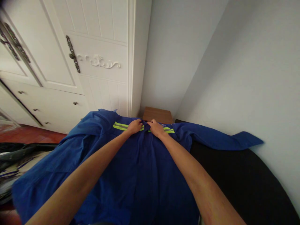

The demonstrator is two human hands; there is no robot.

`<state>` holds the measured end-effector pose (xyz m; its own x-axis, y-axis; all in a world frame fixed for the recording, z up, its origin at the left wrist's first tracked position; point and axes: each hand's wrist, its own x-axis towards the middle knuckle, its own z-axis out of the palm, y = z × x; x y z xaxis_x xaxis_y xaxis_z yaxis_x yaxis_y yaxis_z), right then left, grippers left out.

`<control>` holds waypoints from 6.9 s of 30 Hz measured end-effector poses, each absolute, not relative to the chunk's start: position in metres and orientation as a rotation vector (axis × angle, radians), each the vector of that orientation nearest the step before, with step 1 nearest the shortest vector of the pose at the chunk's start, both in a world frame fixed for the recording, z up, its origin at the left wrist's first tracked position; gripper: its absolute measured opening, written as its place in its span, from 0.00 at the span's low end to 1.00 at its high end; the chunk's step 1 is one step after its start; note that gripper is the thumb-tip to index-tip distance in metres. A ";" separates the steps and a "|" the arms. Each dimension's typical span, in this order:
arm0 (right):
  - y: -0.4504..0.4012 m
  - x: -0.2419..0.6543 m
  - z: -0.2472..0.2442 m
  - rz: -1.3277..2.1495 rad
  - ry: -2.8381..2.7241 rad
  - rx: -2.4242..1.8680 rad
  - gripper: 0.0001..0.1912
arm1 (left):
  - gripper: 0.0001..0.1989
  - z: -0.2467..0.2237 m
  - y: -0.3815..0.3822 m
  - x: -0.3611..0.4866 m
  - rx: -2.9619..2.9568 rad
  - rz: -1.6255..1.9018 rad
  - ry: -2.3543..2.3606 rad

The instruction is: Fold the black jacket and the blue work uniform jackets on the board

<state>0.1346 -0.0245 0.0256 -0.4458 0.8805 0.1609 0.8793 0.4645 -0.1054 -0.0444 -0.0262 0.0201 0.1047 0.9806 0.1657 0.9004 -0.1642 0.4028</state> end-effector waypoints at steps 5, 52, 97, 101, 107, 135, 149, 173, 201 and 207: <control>0.007 0.149 0.025 0.018 -2.338 -1.270 0.16 | 0.17 0.002 -0.015 -0.047 2.007 0.751 1.968; 0.022 0.143 0.008 1.254 -1.863 -0.689 0.14 | 0.24 0.036 -0.031 -0.080 2.420 0.900 1.331; 0.003 0.130 0.008 -0.319 -2.075 -0.499 0.07 | 0.14 0.028 -0.022 -0.072 1.508 1.432 0.913; 0.001 0.128 0.009 -0.332 -2.039 -0.510 0.08 | 0.15 0.032 -0.025 -0.074 1.486 1.389 0.796; 0.000 0.127 0.006 -0.297 -2.030 -0.499 0.08 | 0.14 0.034 -0.026 -0.083 1.513 1.250 0.750; -0.005 0.120 0.001 -0.357 -2.016 -0.435 0.06 | 0.07 0.044 -0.033 -0.082 1.908 1.260 0.814; -0.007 0.116 -0.003 -0.199 -2.024 -0.502 0.09 | 0.10 0.041 -0.034 -0.081 2.045 1.247 0.893; 0.031 0.151 0.003 0.083 -2.171 -0.889 0.13 | 0.17 0.041 -0.036 -0.104 2.285 1.040 1.571; 0.021 0.105 0.015 0.930 -1.962 -0.939 0.21 | 0.09 0.035 -0.021 -0.102 0.577 1.148 1.036; 0.020 0.107 0.022 0.952 -1.933 -0.957 0.19 | 0.03 0.032 -0.022 -0.096 0.932 1.100 1.445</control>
